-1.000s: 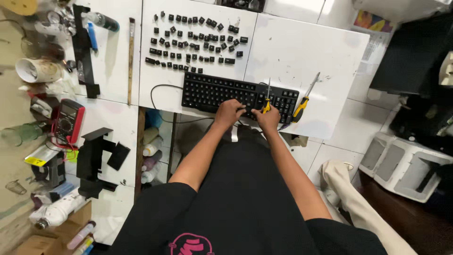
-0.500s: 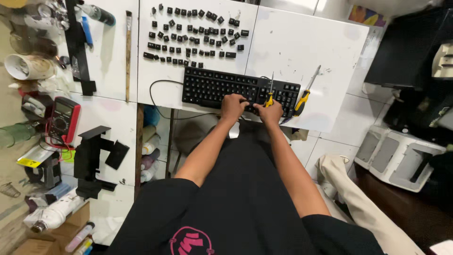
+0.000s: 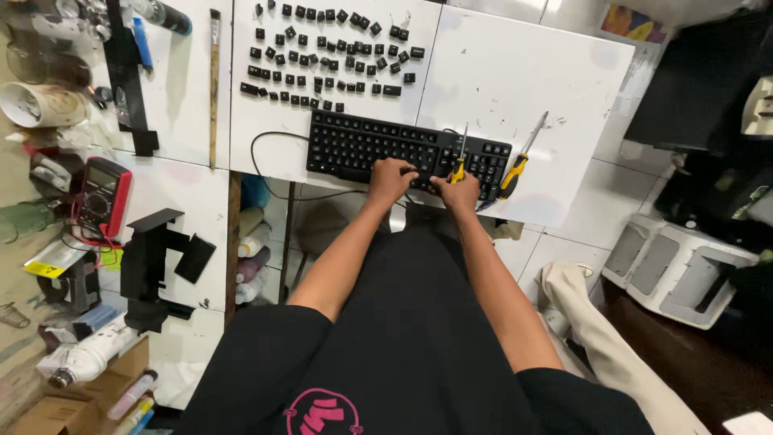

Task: The person uses a screwdriver to pry off individual keycaps from a black computer keyboard and places them on the table. They then pick up keycaps and press them back into place on the keyboard one by one.

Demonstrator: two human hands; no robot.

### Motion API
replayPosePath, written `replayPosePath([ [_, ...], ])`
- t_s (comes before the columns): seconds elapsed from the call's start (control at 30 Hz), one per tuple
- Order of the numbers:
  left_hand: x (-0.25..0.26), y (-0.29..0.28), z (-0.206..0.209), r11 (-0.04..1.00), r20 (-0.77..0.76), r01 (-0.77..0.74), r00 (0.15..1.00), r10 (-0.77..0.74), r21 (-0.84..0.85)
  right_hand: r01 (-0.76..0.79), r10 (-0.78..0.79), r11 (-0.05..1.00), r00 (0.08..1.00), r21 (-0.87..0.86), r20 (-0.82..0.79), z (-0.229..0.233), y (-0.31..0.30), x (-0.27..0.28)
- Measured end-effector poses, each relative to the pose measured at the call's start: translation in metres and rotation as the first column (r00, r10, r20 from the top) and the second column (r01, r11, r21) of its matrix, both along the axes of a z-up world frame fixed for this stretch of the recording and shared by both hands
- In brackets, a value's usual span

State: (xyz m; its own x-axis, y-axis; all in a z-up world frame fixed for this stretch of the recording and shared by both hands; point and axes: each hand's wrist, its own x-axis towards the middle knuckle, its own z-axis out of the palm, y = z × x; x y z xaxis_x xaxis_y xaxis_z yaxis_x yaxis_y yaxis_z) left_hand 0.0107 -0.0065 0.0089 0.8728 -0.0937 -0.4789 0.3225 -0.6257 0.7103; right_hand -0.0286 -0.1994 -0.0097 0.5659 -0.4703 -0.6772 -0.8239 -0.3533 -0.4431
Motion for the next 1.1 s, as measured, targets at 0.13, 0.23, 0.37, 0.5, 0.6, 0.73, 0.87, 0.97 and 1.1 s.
replayPosePath([
  [0.13, 0.001, 0.0, 0.004, 1.0, -0.012, 0.005, 1.0, -0.005, 0.013, -0.014, 0.014, 1.0, 1.0, -0.018, 0.01, 0.009, 0.004, 0.005],
  [0.23, 0.0, 0.0, 0.001, 1.0, -0.001, -0.02, 1.0, 0.02, 0.011, -0.085, 0.082, 0.99, 0.996, -0.111, -0.033, 0.022, 0.011, 0.01],
  [0.37, 0.002, -0.006, 0.004, 0.998, -0.064, -0.039, 0.997, 0.043, 0.05, -0.046, 0.039, 0.992, 0.997, -0.119, -0.059, 0.021, 0.01, 0.011],
  [0.5, 0.008, -0.004, 0.011, 0.997, -0.103, -0.076, 0.992, 0.078, 0.026, -0.066, 0.049, 0.983, 0.994, -0.174, -0.1, 0.016, 0.011, 0.016],
  [0.6, 0.008, -0.006, 0.021, 0.998, -0.104, -0.055, 0.993, 0.059, 0.044, -0.082, 0.064, 0.984, 0.991, -0.155, -0.12, 0.009, 0.008, 0.008],
  [0.73, 0.016, -0.006, 0.017, 0.998, -0.116, -0.011, 0.993, 0.018, 0.056, -0.054, 0.043, 0.986, 0.997, -0.158, -0.07, 0.017, 0.01, 0.014],
  [0.87, 0.022, -0.009, 0.009, 0.987, -0.204, 0.049, 0.979, -0.018, 0.15, -0.134, 0.128, 0.986, 0.99, -0.098, -0.063, 0.027, 0.007, 0.022],
  [0.97, 0.022, -0.008, 0.009, 0.978, -0.246, 0.064, 0.969, -0.013, 0.2, -0.168, 0.162, 0.982, 0.985, -0.087, -0.065, 0.026, 0.008, 0.021],
  [1.1, 0.023, -0.011, 0.008, 0.971, -0.256, 0.076, 0.967, -0.016, 0.226, -0.186, 0.18, 0.977, 0.981, -0.107, -0.07, 0.024, 0.008, 0.024],
])
